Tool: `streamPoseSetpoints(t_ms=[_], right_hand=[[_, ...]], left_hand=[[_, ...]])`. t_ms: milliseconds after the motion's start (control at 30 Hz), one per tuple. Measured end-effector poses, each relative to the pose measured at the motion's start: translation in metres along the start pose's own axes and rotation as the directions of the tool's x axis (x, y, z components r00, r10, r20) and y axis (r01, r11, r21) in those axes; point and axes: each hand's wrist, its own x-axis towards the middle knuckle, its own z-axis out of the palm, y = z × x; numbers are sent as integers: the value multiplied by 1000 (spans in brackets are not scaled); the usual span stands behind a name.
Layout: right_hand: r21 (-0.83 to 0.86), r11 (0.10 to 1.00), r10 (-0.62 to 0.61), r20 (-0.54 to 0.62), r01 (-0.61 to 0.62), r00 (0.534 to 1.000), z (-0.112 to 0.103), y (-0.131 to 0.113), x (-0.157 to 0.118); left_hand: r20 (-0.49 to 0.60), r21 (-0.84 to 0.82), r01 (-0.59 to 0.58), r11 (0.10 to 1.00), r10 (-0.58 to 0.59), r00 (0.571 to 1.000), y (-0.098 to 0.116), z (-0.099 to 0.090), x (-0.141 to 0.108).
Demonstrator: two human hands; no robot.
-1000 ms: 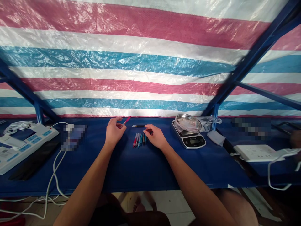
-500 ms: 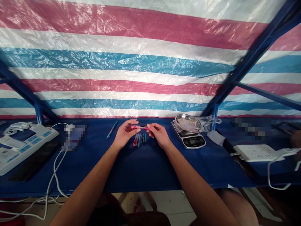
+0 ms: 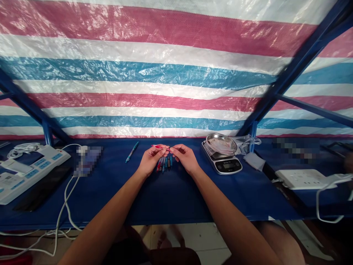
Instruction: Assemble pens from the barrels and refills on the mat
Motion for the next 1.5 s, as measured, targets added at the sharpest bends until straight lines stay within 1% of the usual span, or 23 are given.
streamPoseSetpoints(t_ms=[67, 133, 300, 333, 467, 500, 633, 700, 767, 833, 1000, 1100, 1200, 1333, 1433, 1500], right_hand=[[3, 999, -47, 10, 47, 999, 1, 0, 0], [12, 998, -56, 27, 56, 998, 2, 0, 0], [31, 999, 39, 81, -41, 996, 2, 0, -1], [24, 999, 35, 79, -37, 996, 1, 1, -1], [-16, 998, -52, 52, 53, 997, -2, 1, 0], [-8, 999, -53, 52, 54, 997, -2, 1, 0], [17, 999, 41, 68, -42, 997, -1, -2, -1], [-16, 999, 33, 65, -32, 997, -2, -2, -1], [-38, 999, -19, 63, 22, 998, -3, 0, -1], [-28, 999, -38, 66, 40, 997, -4, 1, -1], [23, 996, 78, 75, -80, 994, -2, -1, -1], [7, 999, 36, 66, -36, 997, -3, -2, -1], [-30, 999, -35, 50, 36, 998, -7, 0, 1], [-47, 998, -35, 0, 35, 999, -12, 5, 4], [-30, 999, -20, -47, 19, 999, -12, 6, 5], [-28, 1000, -15, -66, 14, 998, -12, 6, 5]], left_hand=[[-26, -14, -5, 1000, 4, 1000, -1, 0, 1], [-43, -21, -2, 1000, 1, 999, -2, 0, 1], [-25, -18, -3, 1000, 3, 1000, -3, -2, 1], [-24, -22, -5, 1000, 4, 1000, -2, -2, 1], [-51, -55, 4, 998, -7, 999, 0, -1, 1], [-58, -59, 7, 998, -10, 998, 1, -1, 1], [-47, -41, 6, 999, -8, 999, 0, -1, 1], [-37, -39, -1, 999, 0, 999, 0, -1, 1], [-42, -38, -7, 999, 5, 999, 1, -1, 1], [-55, -33, -11, 999, 9, 998, 2, -1, 1], [-46, -74, -9, 997, 6, 999, 2, 0, 0], [-60, -121, 5, 993, -12, 998, 2, 1, 0], [-99, -179, 31, 983, -49, 994, 5, 0, 2], [-212, -222, 16, 975, -64, 975, 11, -7, 6], [-296, -178, 6, 984, -59, 953, 16, -15, 8], [-321, -103, 8, 995, -41, 946, 17, -20, 8]])
